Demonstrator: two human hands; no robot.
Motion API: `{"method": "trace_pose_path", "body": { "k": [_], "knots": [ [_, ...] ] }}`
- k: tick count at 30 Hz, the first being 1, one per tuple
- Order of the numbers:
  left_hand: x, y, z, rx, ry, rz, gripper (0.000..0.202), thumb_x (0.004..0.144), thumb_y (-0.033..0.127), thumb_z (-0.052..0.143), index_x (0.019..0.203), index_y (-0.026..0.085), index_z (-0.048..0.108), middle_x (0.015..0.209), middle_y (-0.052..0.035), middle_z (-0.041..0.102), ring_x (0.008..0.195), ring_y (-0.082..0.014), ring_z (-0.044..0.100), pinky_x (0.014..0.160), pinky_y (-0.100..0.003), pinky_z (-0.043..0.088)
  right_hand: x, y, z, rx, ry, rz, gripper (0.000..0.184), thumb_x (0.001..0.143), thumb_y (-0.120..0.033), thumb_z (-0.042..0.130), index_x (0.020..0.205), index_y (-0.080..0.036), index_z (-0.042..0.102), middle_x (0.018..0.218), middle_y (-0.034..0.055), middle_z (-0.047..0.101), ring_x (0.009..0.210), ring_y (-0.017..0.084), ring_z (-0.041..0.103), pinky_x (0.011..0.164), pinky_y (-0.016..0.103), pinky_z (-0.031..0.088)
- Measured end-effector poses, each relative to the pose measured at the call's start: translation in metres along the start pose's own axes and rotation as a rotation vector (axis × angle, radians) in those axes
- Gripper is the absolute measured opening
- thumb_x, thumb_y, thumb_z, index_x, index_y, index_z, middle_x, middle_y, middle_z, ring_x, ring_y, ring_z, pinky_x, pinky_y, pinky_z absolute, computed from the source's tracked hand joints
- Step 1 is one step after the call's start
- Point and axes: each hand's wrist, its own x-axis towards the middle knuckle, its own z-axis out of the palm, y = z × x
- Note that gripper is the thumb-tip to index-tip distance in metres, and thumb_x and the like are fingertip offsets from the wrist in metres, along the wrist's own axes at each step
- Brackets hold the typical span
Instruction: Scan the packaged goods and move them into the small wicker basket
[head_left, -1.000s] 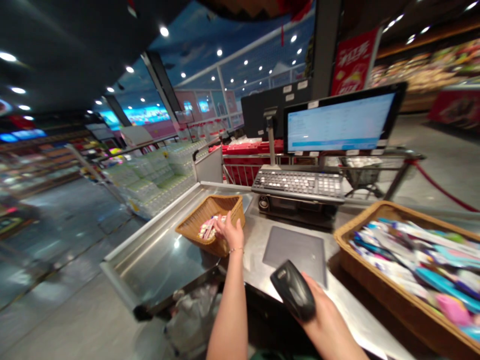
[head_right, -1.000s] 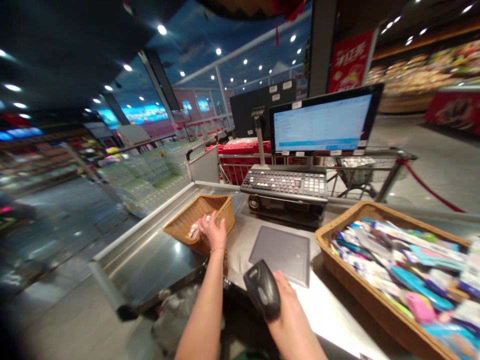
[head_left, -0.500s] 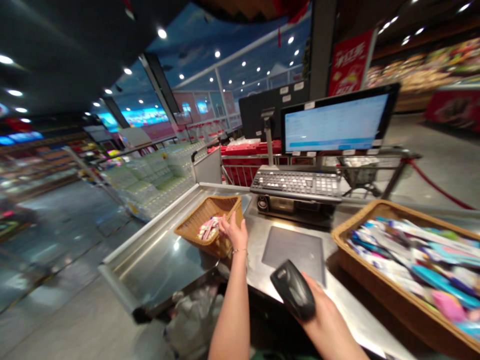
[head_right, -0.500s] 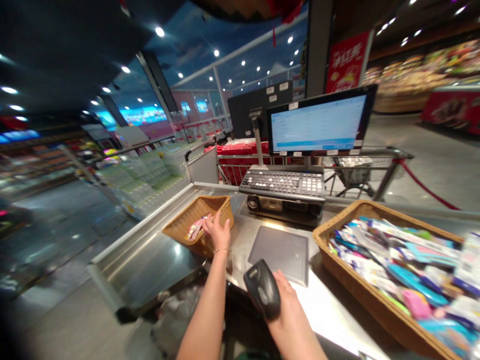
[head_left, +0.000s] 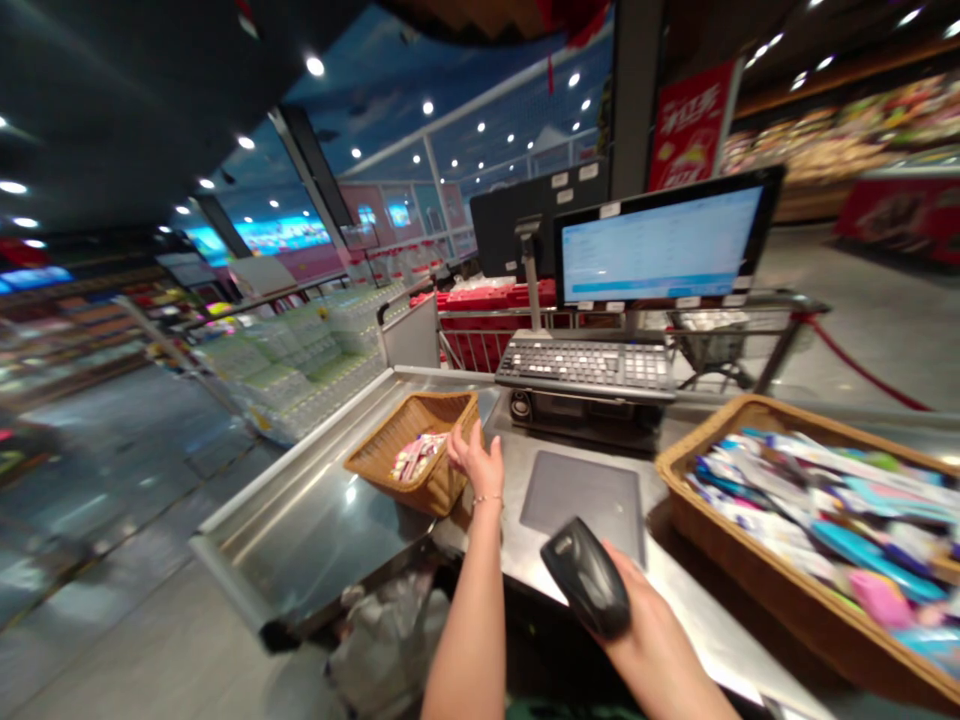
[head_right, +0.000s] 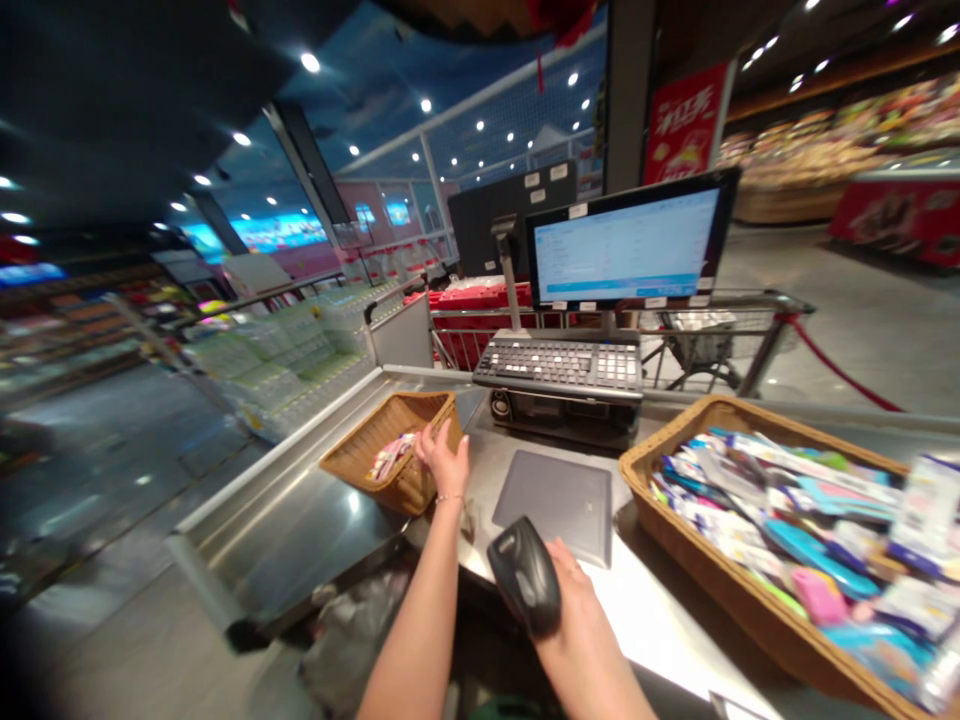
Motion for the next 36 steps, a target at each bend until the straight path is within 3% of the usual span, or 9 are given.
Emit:
{"method": "trace_pose_path", "body": {
  "k": [7, 15, 19, 22, 26, 36],
  "knots": [
    [-0.005, 0.005, 0.003, -0.013, -0.027, 0.02, 0.04, 0.081, 0.033, 0.06, 0.119, 0.02, 0.063, 0.136, -0.016, 0.041, 0.135, -0.0341, 0.026, 0.11, -0.053, 0.027, 0.0, 0.005, 0.0, -0.007, 0.071, -0.041, 0.045, 0.074, -0.036, 0.052, 0.11, -0.013, 0.069, 0.118, 0.0165, 0.068, 0.116, 0.032, 0.06, 0.101, 0.05, 0.045],
    [-0.008, 0.008, 0.005, 0.003, -0.071, 0.024, 0.041, 0.079, 0.031, 0.062, 0.119, 0.022, 0.062, 0.138, -0.0144, 0.04, 0.135, -0.0339, 0.027, 0.11, -0.053, 0.027, 0.002, -0.001, -0.004, -0.019, -0.001, -0.015, 0.047, 0.077, -0.036, 0.047, 0.112, -0.012, 0.067, 0.123, 0.0179, 0.064, 0.119, 0.033, 0.058, 0.105, 0.053, 0.04],
    [-0.013, 0.015, 0.006, -0.009, -0.101, 0.028, 0.041, 0.081, 0.031, 0.06, 0.12, 0.022, 0.062, 0.139, -0.0147, 0.04, 0.136, -0.0334, 0.025, 0.111, -0.052, 0.026, -0.002, 0.011, -0.001, -0.028, -0.023, 0.03, 0.054, 0.08, -0.039, 0.047, 0.121, -0.008, 0.062, 0.129, 0.0193, 0.06, 0.125, 0.032, 0.053, 0.107, 0.051, 0.038],
    [-0.015, 0.021, 0.008, -0.026, -0.117, 0.036, 0.041, 0.081, 0.031, 0.061, 0.12, 0.021, 0.062, 0.138, -0.0148, 0.041, 0.137, -0.033, 0.024, 0.111, -0.051, 0.026, -0.004, 0.024, 0.002, -0.034, -0.04, 0.027, 0.053, 0.081, -0.04, 0.05, 0.125, -0.011, 0.059, 0.133, 0.0168, 0.058, 0.129, 0.03, 0.049, 0.109, 0.048, 0.037],
    [-0.014, 0.03, 0.015, -0.044, -0.152, 0.046, 0.04, 0.08, 0.031, 0.061, 0.12, 0.023, 0.062, 0.138, -0.0141, 0.041, 0.137, -0.033, 0.025, 0.11, -0.052, 0.027, -0.004, 0.03, 0.002, -0.051, 0.02, 0.024, 0.05, 0.08, -0.034, 0.053, 0.125, -0.015, 0.059, 0.133, 0.0151, 0.058, 0.129, 0.029, 0.049, 0.108, 0.049, 0.037],
    [-0.014, 0.051, 0.029, -0.112, -0.254, 0.087, 0.042, 0.08, 0.03, 0.061, 0.121, 0.024, 0.061, 0.141, -0.0135, 0.038, 0.137, -0.0324, 0.023, 0.111, -0.052, 0.026, 0.003, 0.017, -0.009, -0.007, 0.169, 0.07, 0.049, 0.074, -0.029, 0.05, 0.117, -0.01, 0.064, 0.127, 0.0187, 0.062, 0.124, 0.03, 0.054, 0.105, 0.05, 0.04]
  ]
}}
